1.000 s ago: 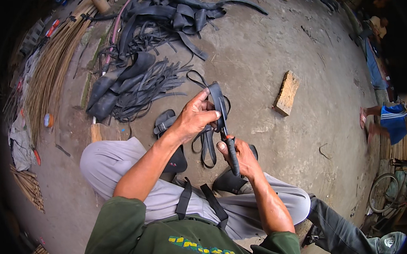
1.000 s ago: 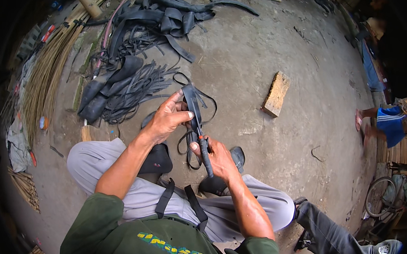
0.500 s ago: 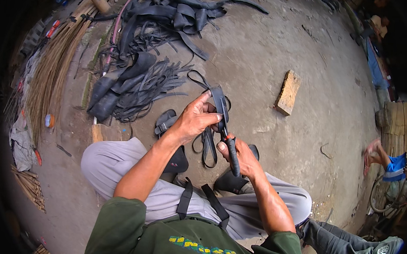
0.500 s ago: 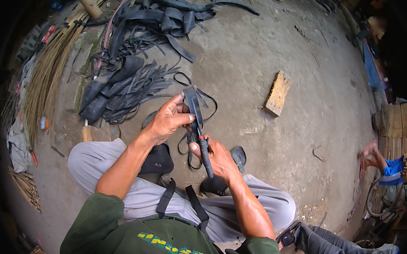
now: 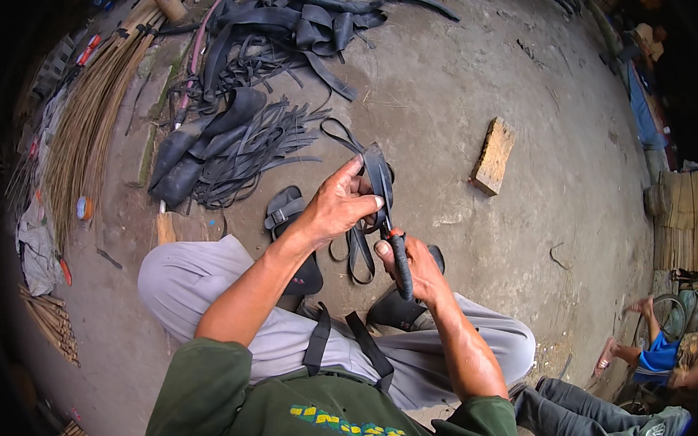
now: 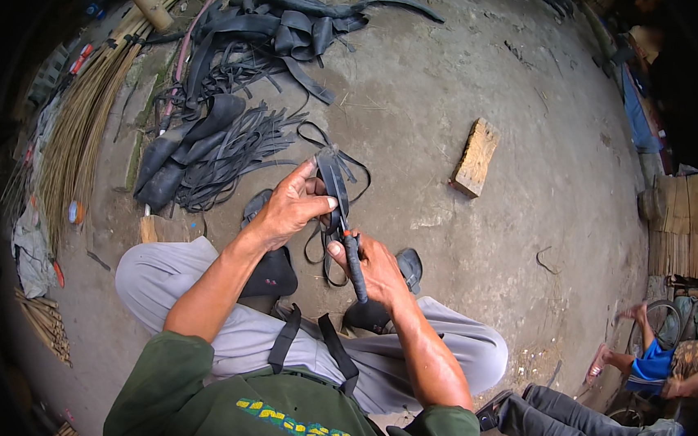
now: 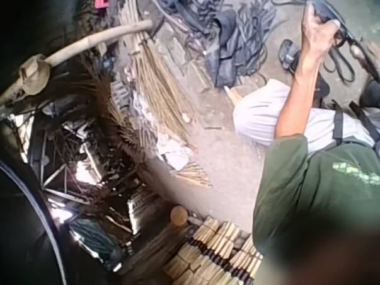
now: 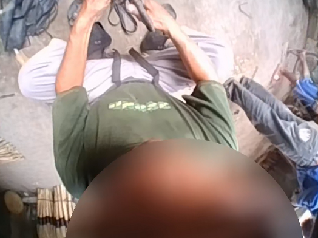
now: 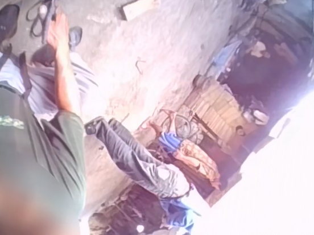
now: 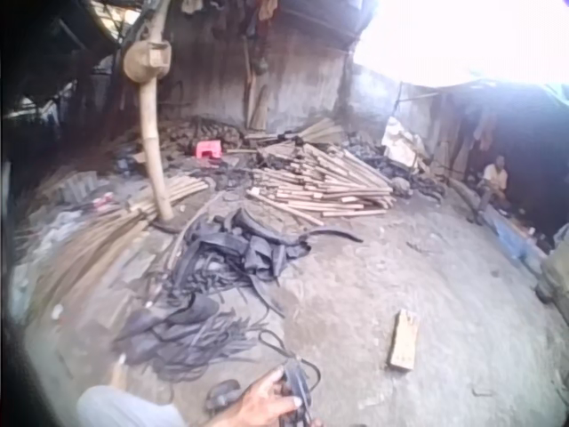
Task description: The person sits on the floor and uses shears to cut a long strip from a piece of black rubber. They then pick up a rubber shoe upper and cut a strip from its side.
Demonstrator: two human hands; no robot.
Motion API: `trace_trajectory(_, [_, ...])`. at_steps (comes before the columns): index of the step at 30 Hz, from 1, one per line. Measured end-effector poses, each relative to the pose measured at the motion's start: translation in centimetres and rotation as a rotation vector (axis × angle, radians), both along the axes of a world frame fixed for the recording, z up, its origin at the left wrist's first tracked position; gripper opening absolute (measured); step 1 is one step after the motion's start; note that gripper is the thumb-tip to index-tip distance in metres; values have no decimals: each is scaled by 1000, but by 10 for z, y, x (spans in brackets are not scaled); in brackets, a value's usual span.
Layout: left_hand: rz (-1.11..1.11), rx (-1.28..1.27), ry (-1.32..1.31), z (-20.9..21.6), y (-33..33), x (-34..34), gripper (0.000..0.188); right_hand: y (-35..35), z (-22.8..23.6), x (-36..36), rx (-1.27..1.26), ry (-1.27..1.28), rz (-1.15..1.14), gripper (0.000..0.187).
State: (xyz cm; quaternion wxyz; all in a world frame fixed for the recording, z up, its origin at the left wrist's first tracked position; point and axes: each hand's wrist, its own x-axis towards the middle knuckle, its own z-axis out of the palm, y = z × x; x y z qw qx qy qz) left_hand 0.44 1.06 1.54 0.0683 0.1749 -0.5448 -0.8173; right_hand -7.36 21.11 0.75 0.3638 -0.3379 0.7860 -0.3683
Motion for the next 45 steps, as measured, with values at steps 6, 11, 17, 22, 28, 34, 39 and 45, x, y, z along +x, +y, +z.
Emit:
trace_trajectory(6, [74, 10, 37, 0, -9, -1, 43, 3, -8, 1, 76, -87, -16, 62])
trace_trajectory(11, [-6, -26, -35, -2, -2, 0, 47, 1, -16, 2, -134, 63, -55, 60])
trace_trajectory(17, [100, 15, 27, -2, -9, -2, 48, 4, -14, 2, 0, -88, -58, 61])
trace_trajectory(22, [21, -21, -21, -5, -1, 1, 53, 2, -9, 1, -51, -27, -55, 68])
trace_trajectory(28, [119, 88, 51, -3, -10, -3, 48, 4, -8, 2, 97, -143, -67, 61])
trace_trajectory(34, [36, -4, -22, 0, -3, 1, 42, -2, -12, 3, -182, 57, -60, 63])
trace_trajectory(39, [77, 28, 36, -4, -2, -3, 39, 3, -9, 2, 9, -92, -54, 66])
trace_trajectory(45, [77, 16, -10, -7, -9, 0, 57, -1, -15, 6, -110, -7, -53, 66])
